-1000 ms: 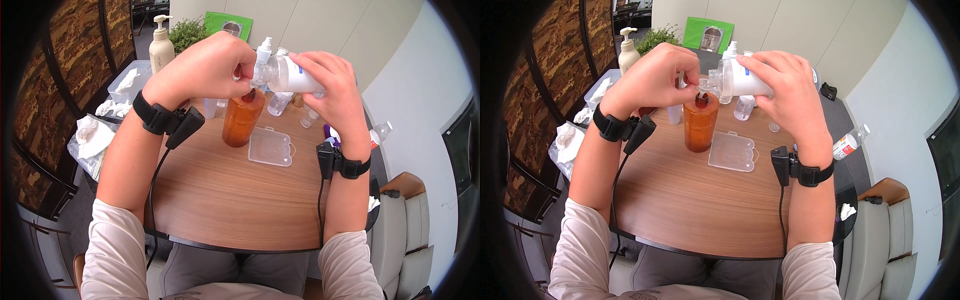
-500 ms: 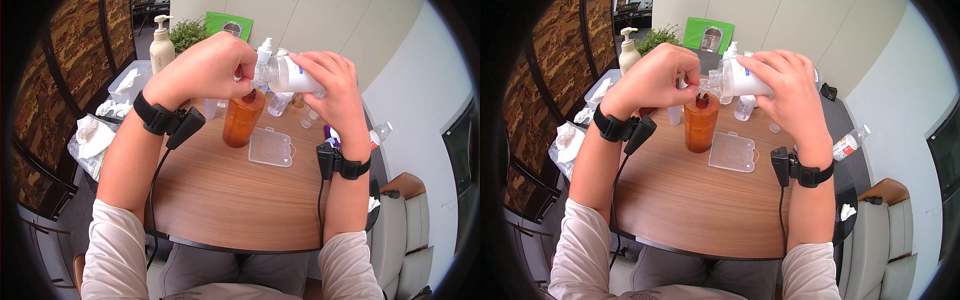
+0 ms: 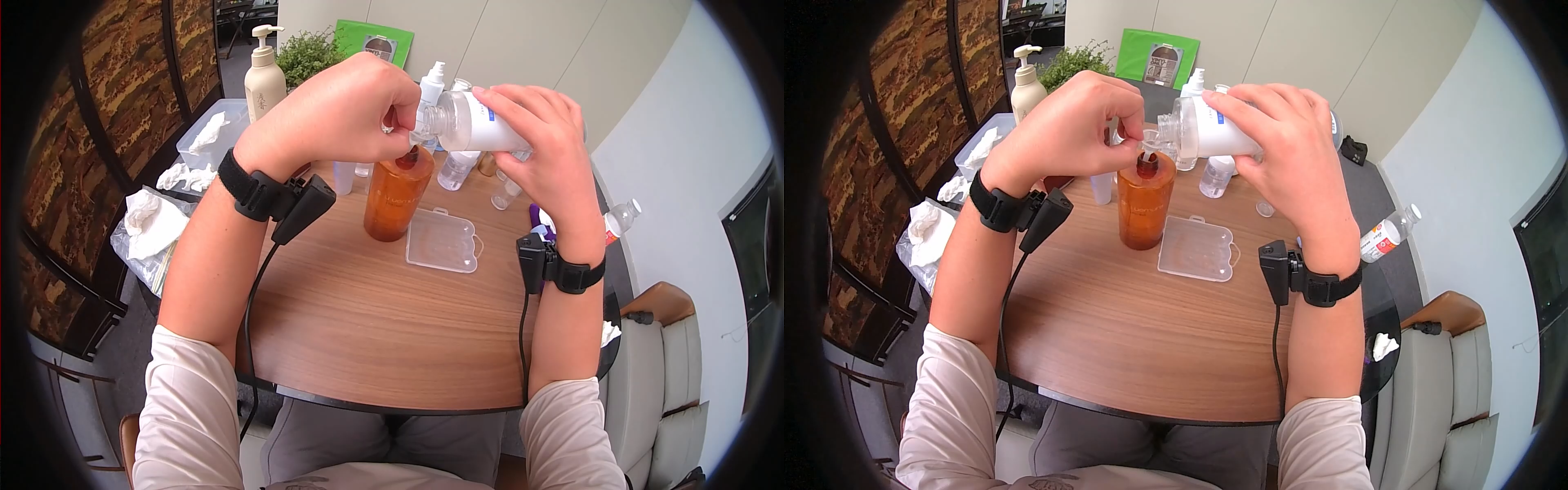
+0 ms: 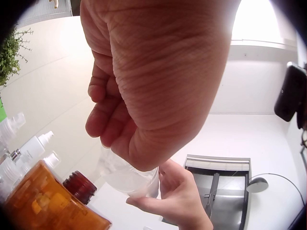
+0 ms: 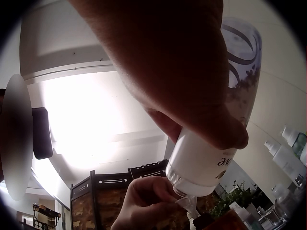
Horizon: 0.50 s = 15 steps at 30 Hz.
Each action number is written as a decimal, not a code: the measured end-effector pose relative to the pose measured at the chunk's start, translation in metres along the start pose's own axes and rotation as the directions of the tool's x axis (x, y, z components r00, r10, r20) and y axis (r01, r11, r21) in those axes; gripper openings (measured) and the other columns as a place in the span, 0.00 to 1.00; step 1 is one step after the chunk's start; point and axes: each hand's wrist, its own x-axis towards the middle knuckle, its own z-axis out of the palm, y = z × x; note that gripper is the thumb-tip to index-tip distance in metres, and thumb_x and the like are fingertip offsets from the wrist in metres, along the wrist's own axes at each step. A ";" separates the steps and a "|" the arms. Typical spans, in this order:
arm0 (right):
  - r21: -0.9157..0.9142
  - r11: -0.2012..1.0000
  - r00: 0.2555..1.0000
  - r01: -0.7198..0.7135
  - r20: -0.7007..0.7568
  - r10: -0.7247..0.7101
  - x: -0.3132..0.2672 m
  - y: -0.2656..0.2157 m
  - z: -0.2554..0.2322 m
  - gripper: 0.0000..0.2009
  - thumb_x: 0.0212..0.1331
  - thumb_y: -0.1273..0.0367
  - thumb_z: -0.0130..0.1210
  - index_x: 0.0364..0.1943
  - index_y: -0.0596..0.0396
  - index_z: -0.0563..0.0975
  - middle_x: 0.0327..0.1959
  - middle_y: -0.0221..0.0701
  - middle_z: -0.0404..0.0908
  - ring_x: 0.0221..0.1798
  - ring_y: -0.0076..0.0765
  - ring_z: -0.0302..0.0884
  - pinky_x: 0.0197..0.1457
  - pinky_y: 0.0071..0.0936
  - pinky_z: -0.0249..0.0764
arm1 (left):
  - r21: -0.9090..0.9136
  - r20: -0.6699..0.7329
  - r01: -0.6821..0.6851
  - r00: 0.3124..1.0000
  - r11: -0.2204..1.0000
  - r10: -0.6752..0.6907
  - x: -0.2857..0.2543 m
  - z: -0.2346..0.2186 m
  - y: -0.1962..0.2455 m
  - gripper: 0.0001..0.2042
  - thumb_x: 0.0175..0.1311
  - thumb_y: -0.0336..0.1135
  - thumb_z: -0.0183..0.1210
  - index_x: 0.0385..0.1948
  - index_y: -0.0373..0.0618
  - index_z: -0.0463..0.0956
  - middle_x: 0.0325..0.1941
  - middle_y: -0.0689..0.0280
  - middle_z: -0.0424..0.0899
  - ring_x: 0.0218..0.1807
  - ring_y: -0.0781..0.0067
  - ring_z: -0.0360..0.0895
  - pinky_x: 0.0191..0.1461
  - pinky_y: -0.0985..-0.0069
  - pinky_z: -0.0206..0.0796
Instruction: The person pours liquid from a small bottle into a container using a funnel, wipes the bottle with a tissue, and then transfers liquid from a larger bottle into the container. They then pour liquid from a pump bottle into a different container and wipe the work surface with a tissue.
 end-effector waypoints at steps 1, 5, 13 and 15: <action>0.000 1.000 1.000 0.000 0.000 0.000 0.000 0.000 0.000 0.32 0.44 0.79 0.68 0.60 0.39 0.85 0.55 0.26 0.87 0.60 0.39 0.80 0.72 0.42 0.65 | 0.000 0.000 0.000 1.000 1.000 0.000 0.000 0.000 0.000 0.06 0.49 0.25 0.68 0.23 0.36 0.79 0.25 0.60 0.83 0.29 0.61 0.82 0.34 0.69 0.74; 0.001 1.000 1.000 0.005 -0.002 -0.005 0.000 0.000 0.000 0.33 0.44 0.79 0.68 0.60 0.39 0.84 0.56 0.26 0.87 0.60 0.38 0.80 0.71 0.41 0.65 | 0.001 0.000 0.001 1.000 1.000 -0.001 0.000 -0.001 0.001 0.06 0.49 0.26 0.69 0.23 0.37 0.79 0.25 0.60 0.83 0.29 0.61 0.82 0.34 0.69 0.74; -0.006 1.000 1.000 0.005 0.002 -0.005 0.000 0.001 0.000 0.33 0.44 0.80 0.68 0.61 0.39 0.84 0.56 0.25 0.86 0.60 0.38 0.79 0.71 0.41 0.65 | 0.005 -0.006 -0.010 1.000 1.000 0.010 0.000 0.000 0.000 0.06 0.49 0.26 0.69 0.23 0.37 0.80 0.25 0.60 0.83 0.29 0.61 0.82 0.34 0.70 0.74; -0.004 1.000 1.000 0.007 -0.001 -0.007 0.000 0.001 0.000 0.33 0.44 0.80 0.68 0.61 0.38 0.84 0.56 0.25 0.86 0.61 0.38 0.79 0.71 0.41 0.65 | 0.004 -0.002 0.002 1.000 1.000 -0.002 0.000 0.000 0.001 0.06 0.49 0.26 0.69 0.23 0.37 0.80 0.25 0.60 0.83 0.29 0.61 0.82 0.35 0.70 0.74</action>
